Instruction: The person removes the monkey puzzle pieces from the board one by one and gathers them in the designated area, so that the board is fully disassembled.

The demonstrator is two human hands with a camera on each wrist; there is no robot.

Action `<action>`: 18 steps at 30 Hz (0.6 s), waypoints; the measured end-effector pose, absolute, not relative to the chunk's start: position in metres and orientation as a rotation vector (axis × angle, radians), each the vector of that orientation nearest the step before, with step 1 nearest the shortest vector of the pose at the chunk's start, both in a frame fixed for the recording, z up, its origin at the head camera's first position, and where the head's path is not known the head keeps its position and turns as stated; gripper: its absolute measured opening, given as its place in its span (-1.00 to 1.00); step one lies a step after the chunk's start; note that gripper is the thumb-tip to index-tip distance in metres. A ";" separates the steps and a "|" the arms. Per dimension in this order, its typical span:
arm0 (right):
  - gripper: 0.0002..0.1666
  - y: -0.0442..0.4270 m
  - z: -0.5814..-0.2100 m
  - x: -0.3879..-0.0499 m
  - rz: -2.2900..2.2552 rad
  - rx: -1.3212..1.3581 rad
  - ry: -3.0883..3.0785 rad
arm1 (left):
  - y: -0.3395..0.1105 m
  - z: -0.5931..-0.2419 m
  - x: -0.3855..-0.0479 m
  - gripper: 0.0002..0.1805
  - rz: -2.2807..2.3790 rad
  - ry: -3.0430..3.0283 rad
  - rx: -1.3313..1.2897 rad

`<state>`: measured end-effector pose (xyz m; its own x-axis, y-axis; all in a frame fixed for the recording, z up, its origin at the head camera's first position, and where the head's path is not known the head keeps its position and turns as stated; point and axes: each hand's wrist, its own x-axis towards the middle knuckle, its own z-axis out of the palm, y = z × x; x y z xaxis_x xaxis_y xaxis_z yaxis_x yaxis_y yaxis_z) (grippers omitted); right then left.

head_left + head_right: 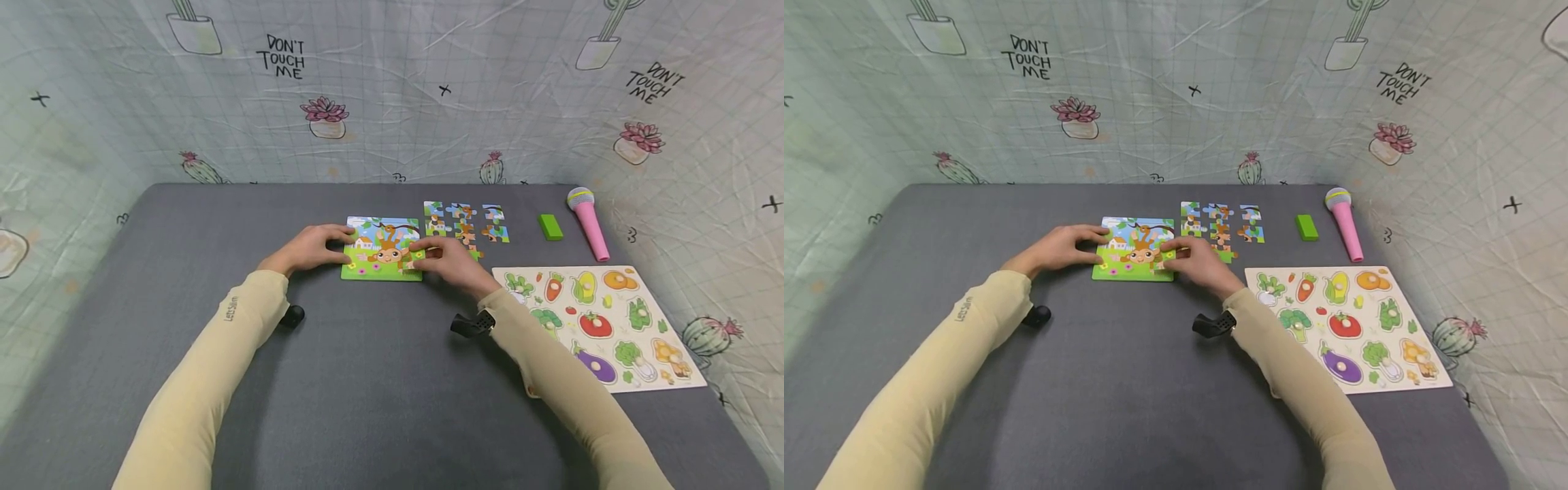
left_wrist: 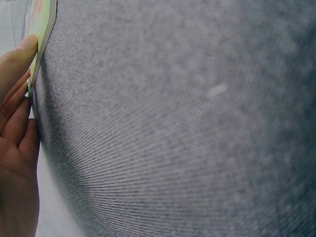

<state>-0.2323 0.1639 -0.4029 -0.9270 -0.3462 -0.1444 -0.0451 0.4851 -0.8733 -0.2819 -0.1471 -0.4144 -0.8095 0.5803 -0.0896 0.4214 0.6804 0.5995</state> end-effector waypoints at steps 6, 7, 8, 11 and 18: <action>-0.56 0.189 -0.400 -0.232 -1.423 -0.257 2.466 | -0.147 -0.415 -0.282 -0.45 0.830 2.627 0.802; -0.57 0.195 -0.400 -0.233 -1.420 -0.236 2.483 | -0.147 -0.415 -0.283 -0.45 0.826 2.628 0.800; -0.56 0.201 -0.400 -0.233 -1.413 -0.211 2.496 | -0.147 -0.415 -0.283 -0.45 0.824 2.627 0.803; -0.54 0.225 -0.401 -0.234 -1.416 -0.121 2.518 | -0.147 -0.415 -0.283 -0.45 0.825 2.623 0.798; -0.51 0.283 -0.399 -0.234 -1.373 0.040 2.529 | -0.147 -0.416 -0.283 -0.45 0.835 2.615 0.800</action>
<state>-0.2336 0.2834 -0.3987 -0.9652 -0.0999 -0.2417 0.1483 0.5521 -0.8205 -0.2830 -0.1467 -0.4158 -0.8072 0.5827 -0.0942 0.4203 0.6794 0.6015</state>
